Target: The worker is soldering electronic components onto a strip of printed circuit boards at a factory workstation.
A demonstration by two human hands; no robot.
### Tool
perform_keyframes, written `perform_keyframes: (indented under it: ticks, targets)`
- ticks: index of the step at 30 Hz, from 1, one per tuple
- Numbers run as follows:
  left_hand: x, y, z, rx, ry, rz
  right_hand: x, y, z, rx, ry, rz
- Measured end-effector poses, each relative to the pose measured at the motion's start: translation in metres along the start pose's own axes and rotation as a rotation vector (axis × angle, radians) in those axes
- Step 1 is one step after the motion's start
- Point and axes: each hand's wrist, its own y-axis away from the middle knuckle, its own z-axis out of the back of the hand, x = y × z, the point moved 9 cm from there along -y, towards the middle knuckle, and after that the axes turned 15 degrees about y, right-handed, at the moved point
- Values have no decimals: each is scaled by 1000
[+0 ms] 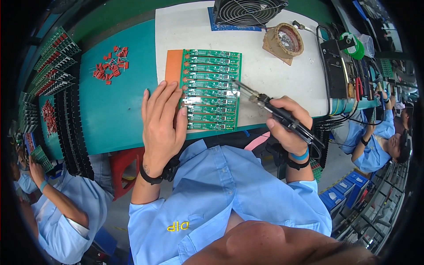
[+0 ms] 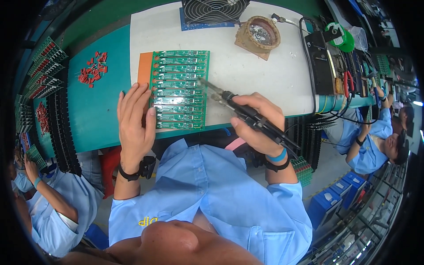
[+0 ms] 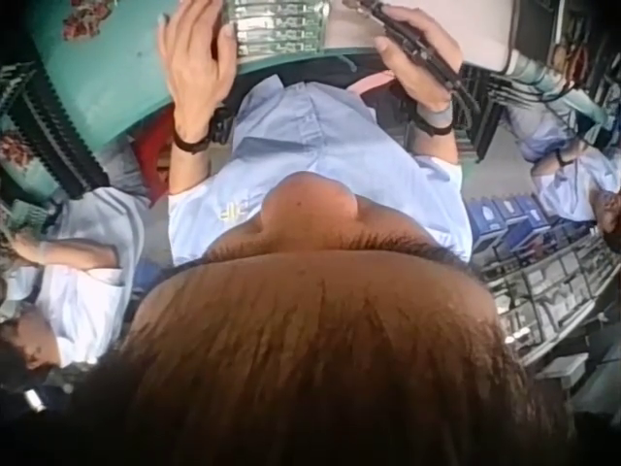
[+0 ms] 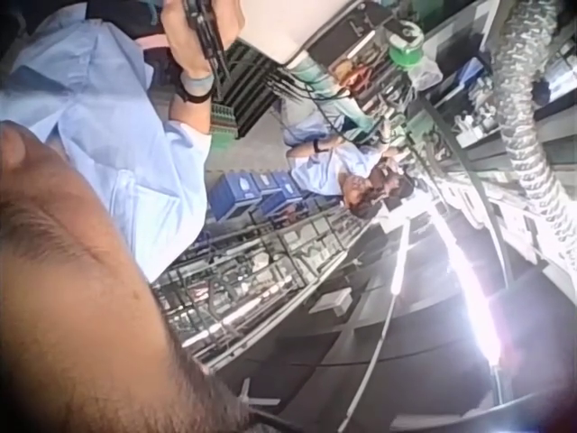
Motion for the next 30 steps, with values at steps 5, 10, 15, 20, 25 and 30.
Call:
perform_keyframes:
  ticks: [5,10,15,20,25,30]
  targets:
    - [0,1,-1,-5,-1,-6,-30,-2,32,-298,4,-114]
    - [-1,3,-2,-9,-2,-10,-56,2,51,-578,-51,-199]
    - [0,1,0,-26,6,-2,-14,6,28,-285,29,-118]
    - [0,1,-1,-33,6,-5,-7,0,2,-62,-18,-73]
    - [-1,1,-1,-29,1,-11,-10,-2,-4,-50,-30,-88]
    - [0,2,-1,-22,-2,-10,-11,-4,-6,-49,-21,-103]
